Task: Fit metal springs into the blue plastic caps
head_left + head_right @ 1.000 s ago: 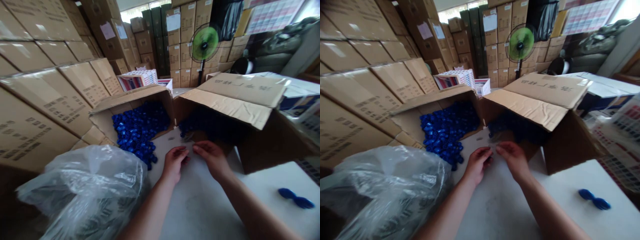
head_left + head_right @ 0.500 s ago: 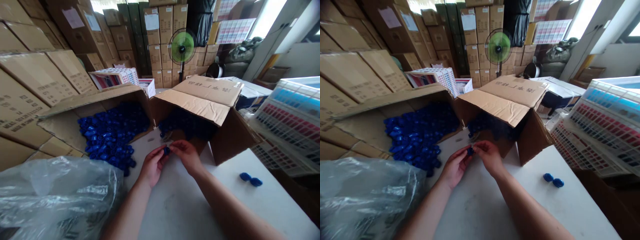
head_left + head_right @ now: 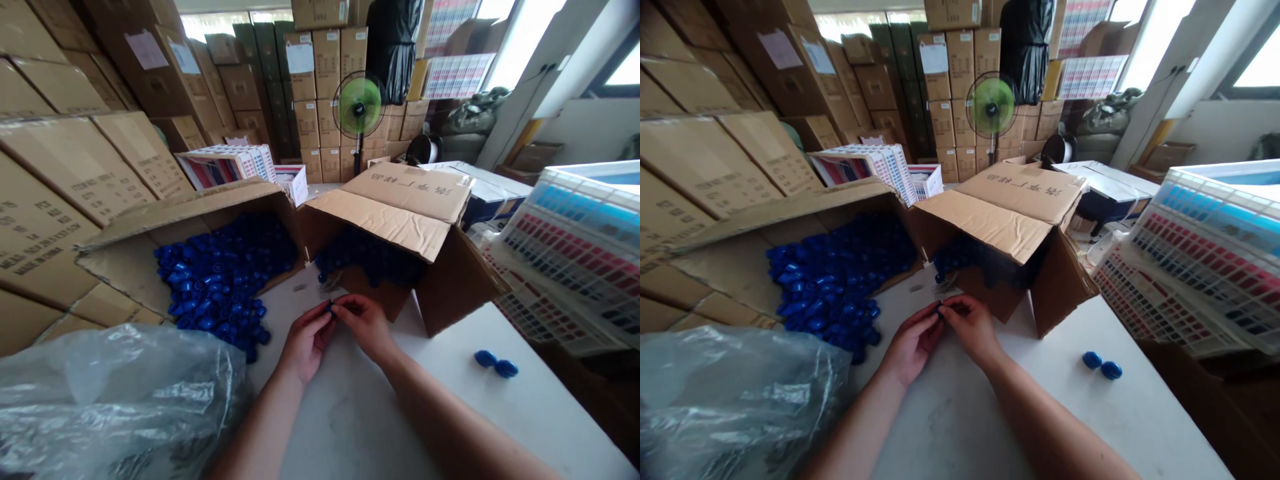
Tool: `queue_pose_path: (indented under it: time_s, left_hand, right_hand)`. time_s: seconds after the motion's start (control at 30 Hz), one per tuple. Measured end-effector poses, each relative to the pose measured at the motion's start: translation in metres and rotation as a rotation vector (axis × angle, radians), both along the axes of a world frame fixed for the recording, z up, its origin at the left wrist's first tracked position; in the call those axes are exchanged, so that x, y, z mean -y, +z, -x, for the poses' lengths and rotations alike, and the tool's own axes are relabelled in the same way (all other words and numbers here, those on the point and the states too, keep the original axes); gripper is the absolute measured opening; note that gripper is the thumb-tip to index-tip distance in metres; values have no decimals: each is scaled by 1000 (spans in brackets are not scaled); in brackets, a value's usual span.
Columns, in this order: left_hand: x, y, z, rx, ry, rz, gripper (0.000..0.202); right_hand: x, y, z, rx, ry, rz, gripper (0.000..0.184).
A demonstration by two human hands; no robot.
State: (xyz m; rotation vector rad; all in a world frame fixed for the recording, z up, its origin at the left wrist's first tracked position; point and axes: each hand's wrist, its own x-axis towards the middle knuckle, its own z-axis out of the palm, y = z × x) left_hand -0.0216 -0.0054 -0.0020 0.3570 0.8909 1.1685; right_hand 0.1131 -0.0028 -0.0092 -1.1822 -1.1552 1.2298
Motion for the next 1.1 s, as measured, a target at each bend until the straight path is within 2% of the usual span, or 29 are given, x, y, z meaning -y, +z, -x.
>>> queue_pose_path:
  time_s: [0.17, 0.33, 0.63, 0.87, 1.0, 1.1]
  left_hand:
    - [1, 1, 0, 48, -23, -37, 33]
    - [0, 7, 0, 92, -31, -77, 33]
    - [5, 10, -1, 140, -45, -42, 32]
    - [4, 11, -1, 162, -48, -78, 31]
    - [4, 11, 2, 177, -38, -93, 33]
    - [5, 9, 1, 186, -20, -92, 35]
  right_hand:
    - [2, 9, -4, 12, 4, -158, 40]
    - [3, 11, -11, -37, 102, -214, 40]
    - [3, 7, -19, -137, 115, -126, 43]
    - [6, 12, -12, -92, 111, -165, 42]
    - [11, 19, -15, 77, 29, -228, 41]
    - [25, 39, -17, 268, -178, -444, 30]
